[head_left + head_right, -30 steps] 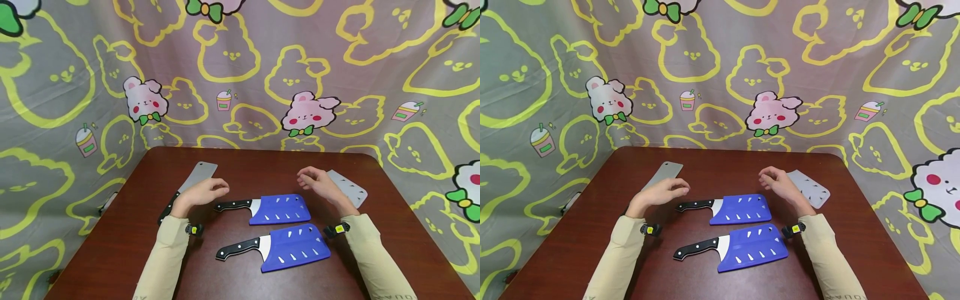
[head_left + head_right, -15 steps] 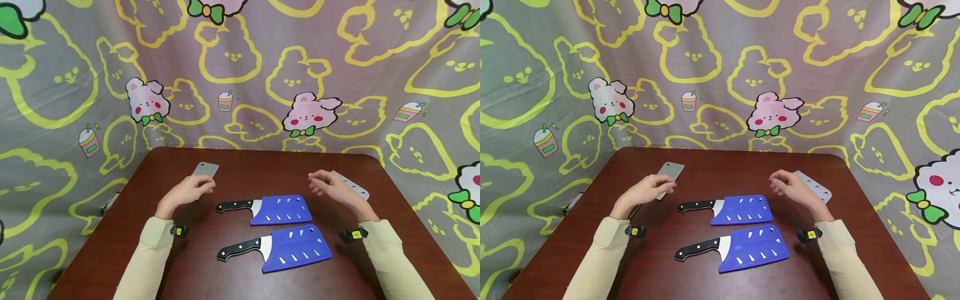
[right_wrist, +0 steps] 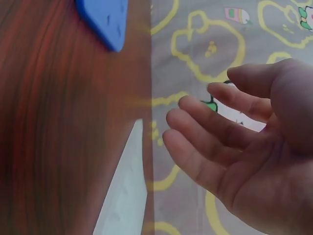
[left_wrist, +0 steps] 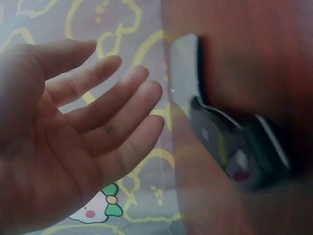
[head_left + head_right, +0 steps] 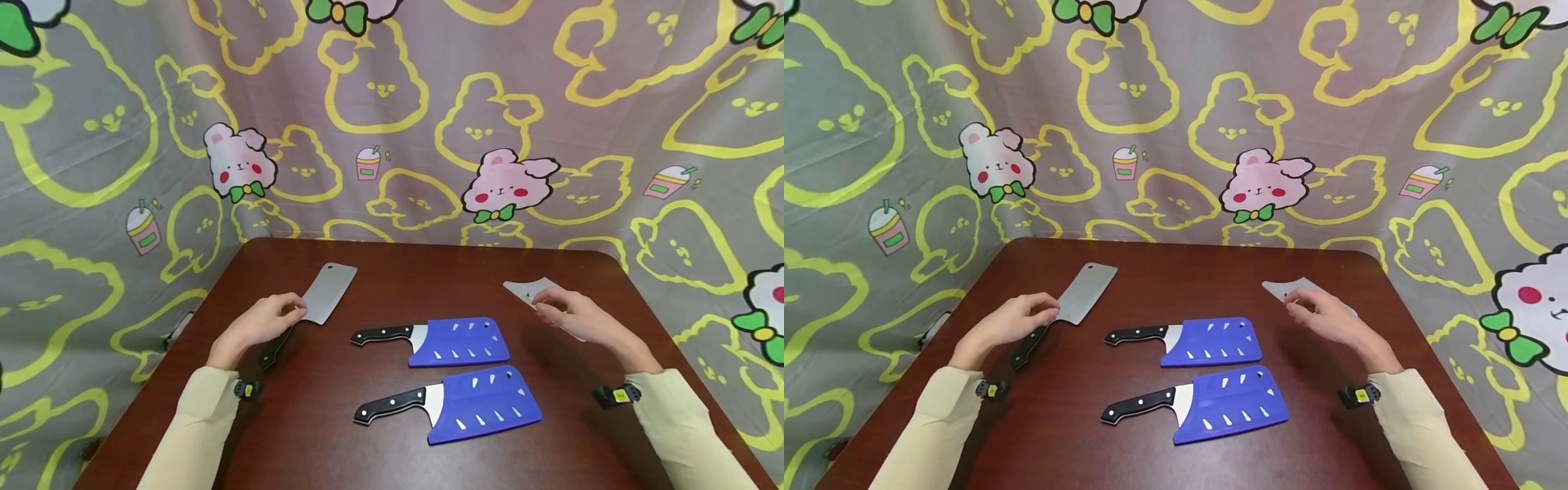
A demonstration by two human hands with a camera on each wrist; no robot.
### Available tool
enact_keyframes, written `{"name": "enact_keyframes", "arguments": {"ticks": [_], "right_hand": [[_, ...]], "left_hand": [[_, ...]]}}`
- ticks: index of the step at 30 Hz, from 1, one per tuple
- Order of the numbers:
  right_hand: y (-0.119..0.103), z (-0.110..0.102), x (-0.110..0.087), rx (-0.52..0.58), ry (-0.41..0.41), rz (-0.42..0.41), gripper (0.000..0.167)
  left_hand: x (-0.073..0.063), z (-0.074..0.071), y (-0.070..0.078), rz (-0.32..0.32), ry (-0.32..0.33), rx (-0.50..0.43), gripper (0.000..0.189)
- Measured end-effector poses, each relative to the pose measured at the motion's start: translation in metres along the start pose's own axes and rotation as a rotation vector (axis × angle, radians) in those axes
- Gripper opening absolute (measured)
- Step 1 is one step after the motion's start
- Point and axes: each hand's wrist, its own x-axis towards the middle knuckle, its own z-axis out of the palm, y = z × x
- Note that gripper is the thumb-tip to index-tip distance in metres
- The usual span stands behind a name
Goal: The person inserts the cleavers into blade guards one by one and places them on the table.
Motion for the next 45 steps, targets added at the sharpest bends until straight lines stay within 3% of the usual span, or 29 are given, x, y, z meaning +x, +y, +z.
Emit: {"name": "enact_keyframes", "arguments": {"ticks": [9,18,25,29,34,40,45], "right_hand": [[0.024,-0.007,-0.012,-0.206,-0.05,0.053,0.042],[0.051,-0.003,-0.015,-0.312,-0.086,0.112,0.07],[0.058,0.004,-0.018,-0.34,-0.109,0.168,0.081],[0.059,0.003,-0.018,-0.357,-0.118,0.215,0.085],[0.062,0.001,-0.019,-0.361,-0.167,0.269,0.089],[0.066,-0.002,-0.02,-0.374,-0.204,0.302,0.088],[0.068,-0.003,-0.017,-0.413,-0.16,0.28,0.081]], "left_hand": [[-0.012,0.004,-0.02,-0.083,-0.036,0.063,0.034],[-0.011,0.017,-0.03,-0.099,-0.017,0.069,0.037],[-0.015,0.017,-0.03,-0.166,-0.105,0.061,0.059],[-0.016,0.015,-0.028,-0.19,-0.163,0.081,0.072],[-0.015,0.014,-0.024,-0.219,-0.217,0.113,0.073],[-0.014,0.016,-0.019,-0.276,-0.259,0.054,0.073],[-0.015,0.019,-0.02,-0.278,-0.268,0.022,0.073]]}}
